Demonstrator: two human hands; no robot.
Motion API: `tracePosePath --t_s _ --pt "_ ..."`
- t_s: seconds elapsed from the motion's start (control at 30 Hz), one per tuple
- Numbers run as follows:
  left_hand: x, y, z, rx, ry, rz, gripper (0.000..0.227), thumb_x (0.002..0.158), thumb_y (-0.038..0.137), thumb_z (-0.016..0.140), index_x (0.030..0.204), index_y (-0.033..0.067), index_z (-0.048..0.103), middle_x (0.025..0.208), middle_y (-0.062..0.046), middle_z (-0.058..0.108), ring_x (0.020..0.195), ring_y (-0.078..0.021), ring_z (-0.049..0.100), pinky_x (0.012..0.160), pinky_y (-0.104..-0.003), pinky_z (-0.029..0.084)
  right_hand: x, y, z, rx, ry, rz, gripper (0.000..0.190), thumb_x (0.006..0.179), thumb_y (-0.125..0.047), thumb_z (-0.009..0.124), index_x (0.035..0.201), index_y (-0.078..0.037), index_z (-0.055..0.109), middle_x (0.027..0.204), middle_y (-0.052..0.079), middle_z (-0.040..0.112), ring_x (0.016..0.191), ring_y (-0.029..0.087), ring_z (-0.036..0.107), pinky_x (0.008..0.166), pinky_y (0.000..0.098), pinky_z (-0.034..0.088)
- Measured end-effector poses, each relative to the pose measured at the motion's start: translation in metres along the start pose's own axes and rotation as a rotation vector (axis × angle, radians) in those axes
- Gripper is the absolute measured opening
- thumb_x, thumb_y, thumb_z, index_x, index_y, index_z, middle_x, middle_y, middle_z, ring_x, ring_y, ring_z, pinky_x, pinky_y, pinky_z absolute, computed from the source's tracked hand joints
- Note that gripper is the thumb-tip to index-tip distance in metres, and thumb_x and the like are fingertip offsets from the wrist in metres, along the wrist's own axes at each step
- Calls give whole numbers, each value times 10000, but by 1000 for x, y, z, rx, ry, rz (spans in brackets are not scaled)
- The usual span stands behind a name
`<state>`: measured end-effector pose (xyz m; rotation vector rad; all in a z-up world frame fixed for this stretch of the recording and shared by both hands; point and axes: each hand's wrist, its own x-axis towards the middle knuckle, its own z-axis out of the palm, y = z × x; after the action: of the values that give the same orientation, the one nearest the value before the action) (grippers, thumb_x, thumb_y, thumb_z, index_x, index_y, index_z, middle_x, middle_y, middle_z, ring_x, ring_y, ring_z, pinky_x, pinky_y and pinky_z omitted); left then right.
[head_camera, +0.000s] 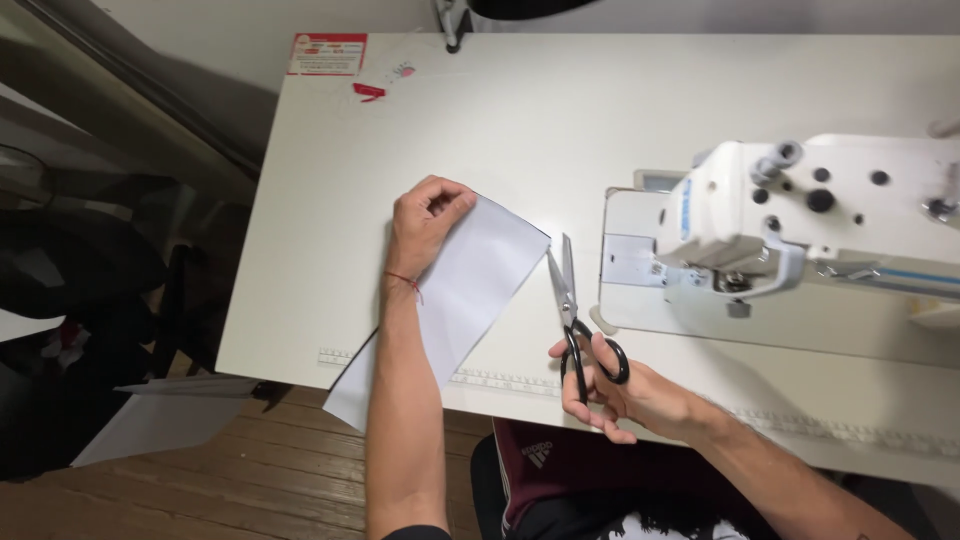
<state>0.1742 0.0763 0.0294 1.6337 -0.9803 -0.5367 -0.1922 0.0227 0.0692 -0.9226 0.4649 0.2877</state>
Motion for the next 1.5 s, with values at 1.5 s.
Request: tracePosePath --t_s 1.5 --pt "15 -47 -5 93 525 107 422 1093 202 868 1438 129 637 1422 -103 764 1103 -273 808 883 -356 668 168 -19 32 -75 206 -380 509 1248 -620 382 1484 -184 496 660 24 451 537 132 325 445 249 264"
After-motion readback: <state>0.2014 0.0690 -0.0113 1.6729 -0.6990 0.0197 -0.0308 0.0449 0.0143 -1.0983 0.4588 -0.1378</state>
